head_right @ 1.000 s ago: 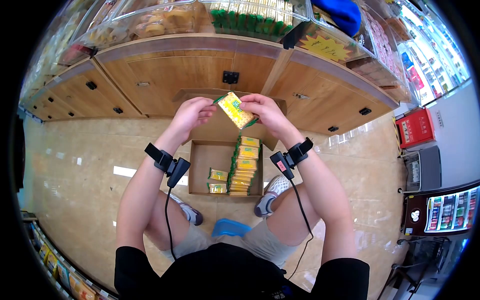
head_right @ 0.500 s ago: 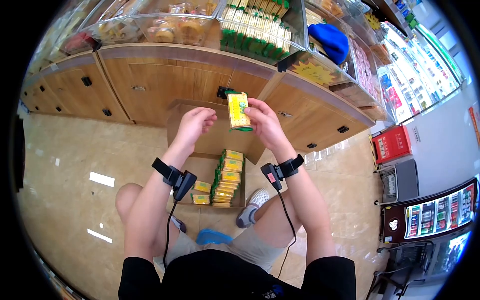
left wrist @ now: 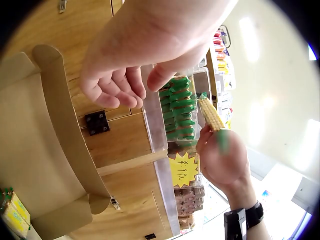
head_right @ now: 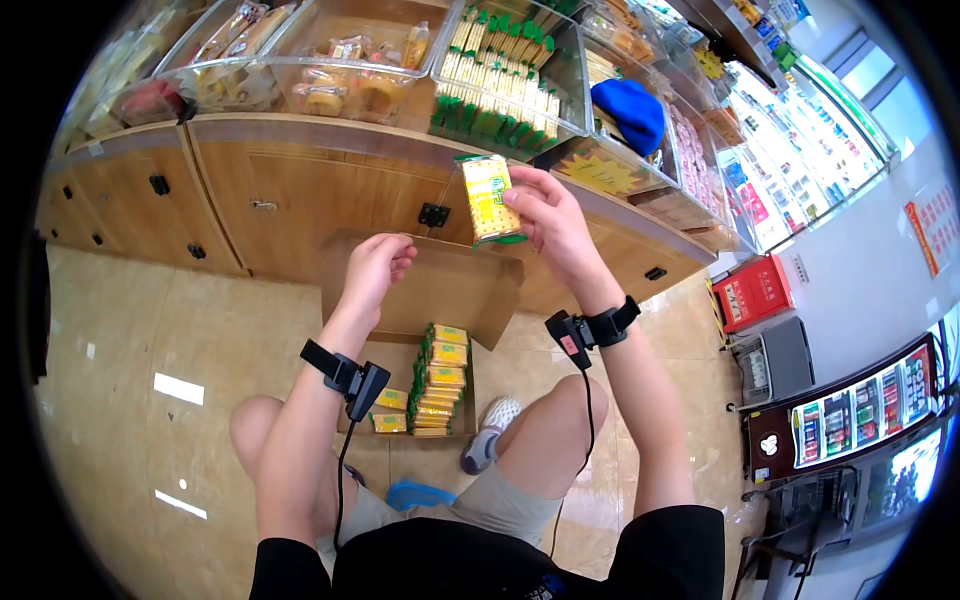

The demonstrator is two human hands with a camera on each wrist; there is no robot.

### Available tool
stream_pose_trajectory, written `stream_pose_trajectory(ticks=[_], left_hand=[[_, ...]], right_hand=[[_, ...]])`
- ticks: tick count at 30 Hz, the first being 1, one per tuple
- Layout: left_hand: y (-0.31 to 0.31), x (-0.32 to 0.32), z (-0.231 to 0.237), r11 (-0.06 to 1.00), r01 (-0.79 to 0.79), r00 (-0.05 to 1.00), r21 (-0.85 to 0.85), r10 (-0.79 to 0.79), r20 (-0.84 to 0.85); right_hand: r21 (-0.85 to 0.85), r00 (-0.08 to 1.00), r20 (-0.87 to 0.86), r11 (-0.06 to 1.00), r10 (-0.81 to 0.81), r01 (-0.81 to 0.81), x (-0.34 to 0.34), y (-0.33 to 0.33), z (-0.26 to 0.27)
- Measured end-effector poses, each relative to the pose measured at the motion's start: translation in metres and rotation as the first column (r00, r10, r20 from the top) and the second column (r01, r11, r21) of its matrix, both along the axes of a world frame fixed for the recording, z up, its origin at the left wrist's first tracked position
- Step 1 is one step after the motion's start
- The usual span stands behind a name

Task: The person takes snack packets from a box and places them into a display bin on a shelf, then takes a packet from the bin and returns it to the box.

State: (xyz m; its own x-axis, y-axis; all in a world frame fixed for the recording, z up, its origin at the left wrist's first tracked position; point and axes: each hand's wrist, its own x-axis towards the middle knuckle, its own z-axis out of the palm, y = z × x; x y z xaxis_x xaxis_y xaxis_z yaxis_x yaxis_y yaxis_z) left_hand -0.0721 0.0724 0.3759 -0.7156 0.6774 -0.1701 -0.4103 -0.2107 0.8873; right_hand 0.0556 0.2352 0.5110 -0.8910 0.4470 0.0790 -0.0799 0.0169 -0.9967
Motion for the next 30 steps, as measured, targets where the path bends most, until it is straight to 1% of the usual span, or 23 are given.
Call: stream_pose_trajectory(ticks=[4,9,10,13,14,17,18,25,29,30], left_hand=[[0.0,-0.006,0.002,1.0,-0.014,1.0,0.024,0.014,0.021],[0.001,-0.007,0.001,0.999,-0.019,1.0,0.027,0.019,0.022],[0.002,-0.009,0.0,1.0,-0.016,1.0,0.022,0.016,0.025],[0.005,-0.01,-0.002,1.0,-0.007,0.999,0.021,0.006,0.042],[0.005,-0.011,-0.001,1.0,-0.003,0.999,0.025,0.001,0.054],[0.006,-0.009,0.002,1.0,0.004,0.998,0.028,-0.006,0.064],[0.006,-0.008,0.003,1.0,0.005,0.998,0.026,-0.007,0.065],[0.004,-0.008,0.002,0.999,0.005,0.996,0.053,-0.01,0.094],[0.003,-0.01,0.006,0.998,-0.014,0.994,0.068,0.006,0.11],[0.002,-0.009,0.007,0.997,-0.024,0.993,0.077,0.015,0.115]], right_hand=[[0.102,1.0,0.012,0.995,0.016,-0.017,-0.006,0.002,0.039],[0.22,0.999,0.048,0.975,0.01,-0.021,-0.019,0.008,0.071],[0.27,0.998,0.061,0.963,-0.018,0.001,-0.024,0.011,0.076],[0.401,0.995,0.091,0.916,-0.037,-0.003,-0.035,0.025,0.091],[0.383,0.997,0.059,0.923,-0.058,0.031,-0.039,0.015,0.096],[0.508,0.991,0.102,0.861,-0.087,0.023,-0.049,0.025,0.111],[0.537,0.983,0.129,0.842,-0.134,0.045,-0.049,0.018,0.119],[0.581,0.973,0.158,0.813,-0.167,0.045,-0.076,0.026,0.139],[0.654,0.953,0.214,0.756,-0.216,0.025,-0.094,0.041,0.152],[0.683,0.944,0.209,0.729,-0.256,0.047,-0.098,0.047,0.153]])
